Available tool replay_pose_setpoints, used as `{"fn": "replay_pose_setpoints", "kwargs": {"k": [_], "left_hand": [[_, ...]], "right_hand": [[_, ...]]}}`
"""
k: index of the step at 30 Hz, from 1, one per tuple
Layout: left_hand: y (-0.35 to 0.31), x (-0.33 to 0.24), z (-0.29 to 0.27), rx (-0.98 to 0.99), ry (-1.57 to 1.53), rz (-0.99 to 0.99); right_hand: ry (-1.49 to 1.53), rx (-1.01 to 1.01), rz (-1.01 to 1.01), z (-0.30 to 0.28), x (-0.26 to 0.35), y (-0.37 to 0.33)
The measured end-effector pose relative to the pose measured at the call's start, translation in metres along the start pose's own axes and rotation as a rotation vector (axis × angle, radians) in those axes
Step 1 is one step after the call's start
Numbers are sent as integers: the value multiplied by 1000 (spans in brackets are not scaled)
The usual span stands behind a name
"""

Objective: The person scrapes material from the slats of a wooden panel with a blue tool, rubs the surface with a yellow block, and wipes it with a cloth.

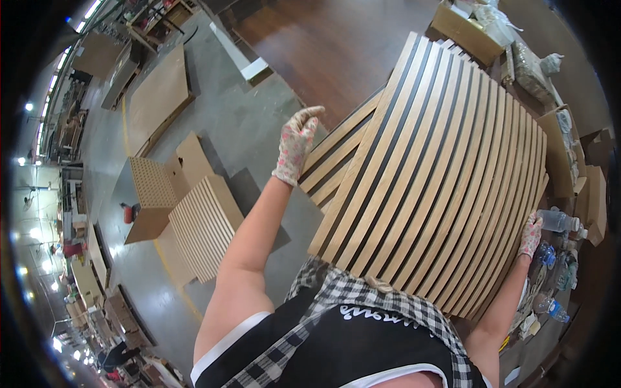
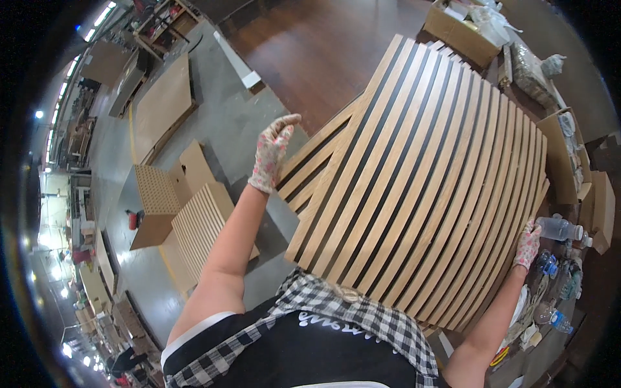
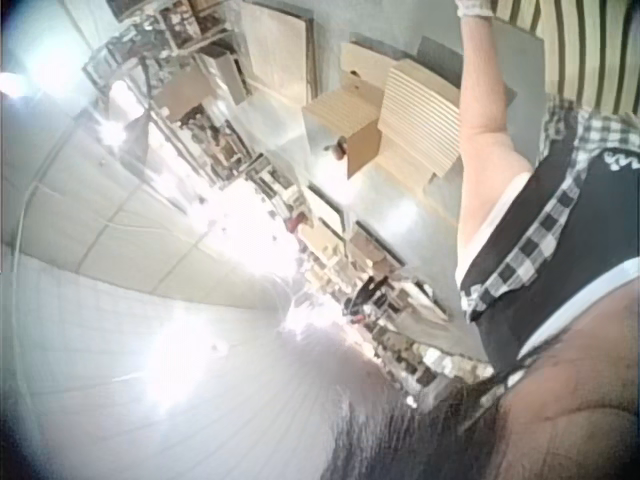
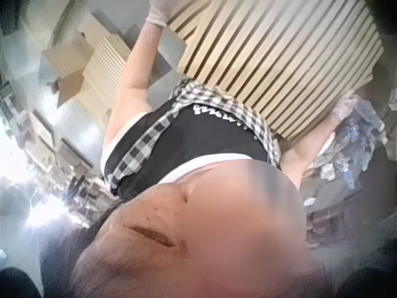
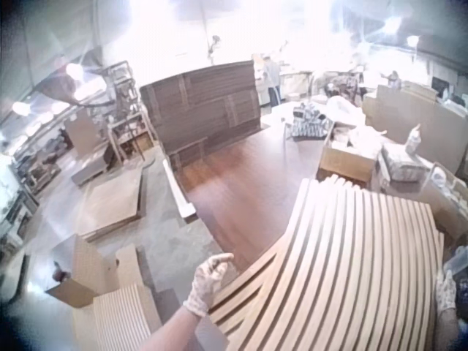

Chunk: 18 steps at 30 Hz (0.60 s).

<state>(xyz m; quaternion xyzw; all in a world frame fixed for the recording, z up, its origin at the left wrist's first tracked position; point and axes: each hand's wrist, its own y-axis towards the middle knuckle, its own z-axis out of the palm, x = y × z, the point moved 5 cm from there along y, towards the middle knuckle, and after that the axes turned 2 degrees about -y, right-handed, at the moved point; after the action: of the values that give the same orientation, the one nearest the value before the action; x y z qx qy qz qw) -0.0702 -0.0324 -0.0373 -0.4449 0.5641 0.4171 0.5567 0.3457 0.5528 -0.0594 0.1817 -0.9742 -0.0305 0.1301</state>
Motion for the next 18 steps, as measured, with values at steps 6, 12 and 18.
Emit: {"fn": "replay_pose_setpoints", "kwargs": {"k": [6, 12, 18], "left_hand": [[-10, 5, -24, 19, 71, -6], [-7, 3, -33, 72, 87, -31], [4, 5, -26, 162, 94, -51]], "right_hand": [[184, 122, -70, 18, -21, 20], [348, 246, -95, 32, -42, 37], [782, 439, 76, 10, -21, 4]]}}
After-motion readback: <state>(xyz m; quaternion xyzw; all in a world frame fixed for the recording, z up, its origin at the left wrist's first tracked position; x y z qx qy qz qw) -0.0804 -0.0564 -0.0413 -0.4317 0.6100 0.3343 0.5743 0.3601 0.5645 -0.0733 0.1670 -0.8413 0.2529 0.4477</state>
